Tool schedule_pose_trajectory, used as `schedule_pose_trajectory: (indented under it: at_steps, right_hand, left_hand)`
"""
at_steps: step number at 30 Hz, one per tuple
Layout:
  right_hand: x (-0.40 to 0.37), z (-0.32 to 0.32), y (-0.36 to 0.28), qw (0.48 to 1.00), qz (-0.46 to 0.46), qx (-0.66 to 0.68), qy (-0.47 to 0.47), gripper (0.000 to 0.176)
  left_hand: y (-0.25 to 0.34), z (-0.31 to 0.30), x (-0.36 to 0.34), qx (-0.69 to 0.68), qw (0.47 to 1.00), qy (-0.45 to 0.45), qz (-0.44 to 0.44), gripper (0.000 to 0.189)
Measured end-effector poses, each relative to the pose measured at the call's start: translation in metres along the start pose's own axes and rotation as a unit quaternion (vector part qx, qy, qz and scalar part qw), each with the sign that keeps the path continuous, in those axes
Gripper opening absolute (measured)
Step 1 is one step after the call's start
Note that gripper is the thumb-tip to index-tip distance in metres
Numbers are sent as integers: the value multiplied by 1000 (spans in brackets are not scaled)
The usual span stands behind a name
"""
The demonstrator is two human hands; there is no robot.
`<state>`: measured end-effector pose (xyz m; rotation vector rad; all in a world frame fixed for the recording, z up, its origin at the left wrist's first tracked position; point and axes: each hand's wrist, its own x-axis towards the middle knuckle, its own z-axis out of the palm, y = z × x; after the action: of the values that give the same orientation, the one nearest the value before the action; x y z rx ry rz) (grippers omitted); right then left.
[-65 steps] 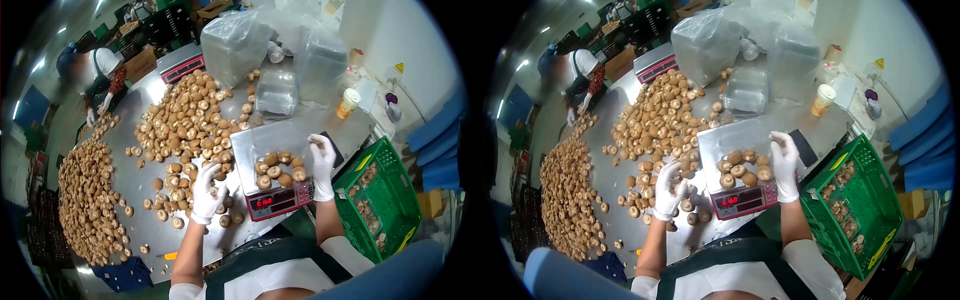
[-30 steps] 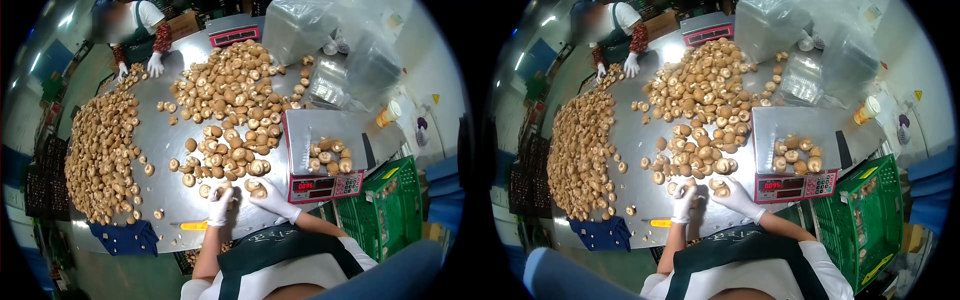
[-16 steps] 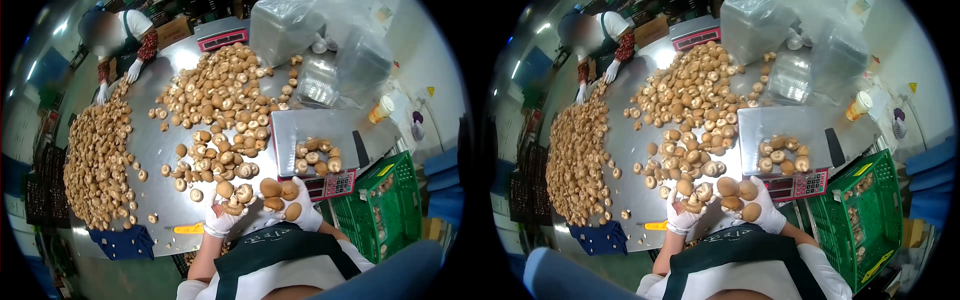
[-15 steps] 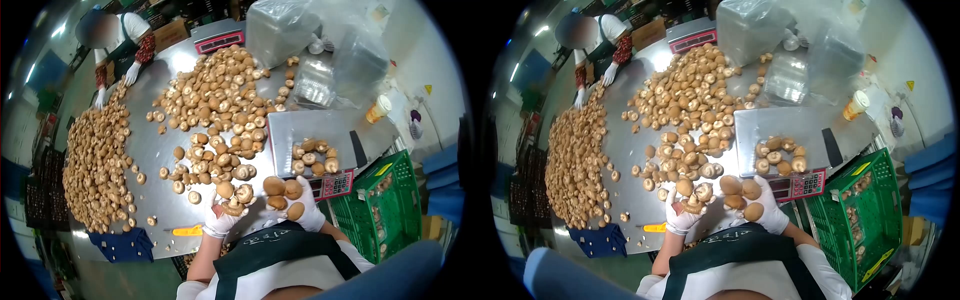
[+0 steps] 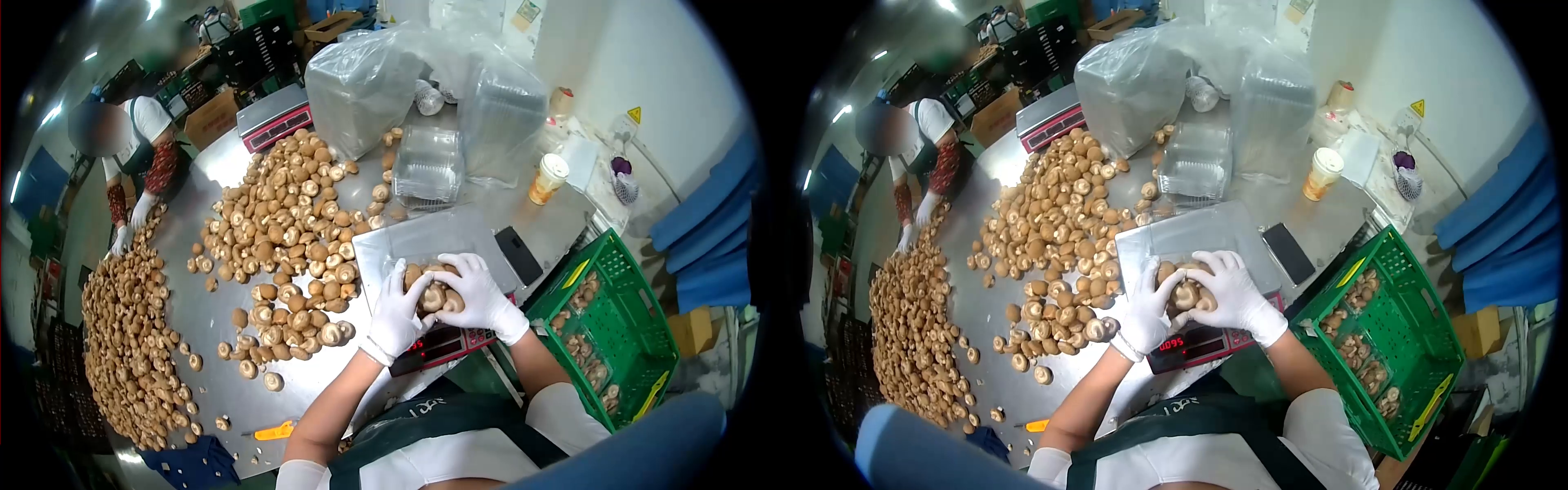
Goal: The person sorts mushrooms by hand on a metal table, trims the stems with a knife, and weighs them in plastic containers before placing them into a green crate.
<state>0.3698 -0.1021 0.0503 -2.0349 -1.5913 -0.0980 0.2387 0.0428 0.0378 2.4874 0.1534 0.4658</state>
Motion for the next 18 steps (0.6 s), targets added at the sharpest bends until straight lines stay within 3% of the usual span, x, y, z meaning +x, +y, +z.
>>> schedule_pose_trajectory:
  at_steps: [2,4,6,9,10,14,16,18]
  right_hand:
    - [-3,-1,3,1000,9,15,2,59]
    - [-6,-4,6,991,22,130,19,60]
    - [-10,-13,8,977,43,182,102,56]
    - [-20,-23,15,955,109,241,138,47]
    - [-20,-28,15,948,110,256,154,44]
    - [-20,-29,14,954,148,210,152,35]
    - [-17,-25,10,954,170,208,135,36]
    - [-10,-19,6,960,159,193,129,36]
  left_hand:
    - [-5,4,-2,3,1000,-14,7,79]
    - [-8,0,-7,-104,994,37,17,87]
    - [-10,-13,-12,-98,995,32,11,95]
    - [-14,-35,-22,-75,994,80,11,102]
    - [-20,-38,-26,-118,989,82,-31,100]
    - [-33,-52,-33,-112,986,113,-48,84]
    - [-30,-49,-32,-210,967,115,-89,76]
    - [-28,-44,-28,-134,984,113,-42,71]
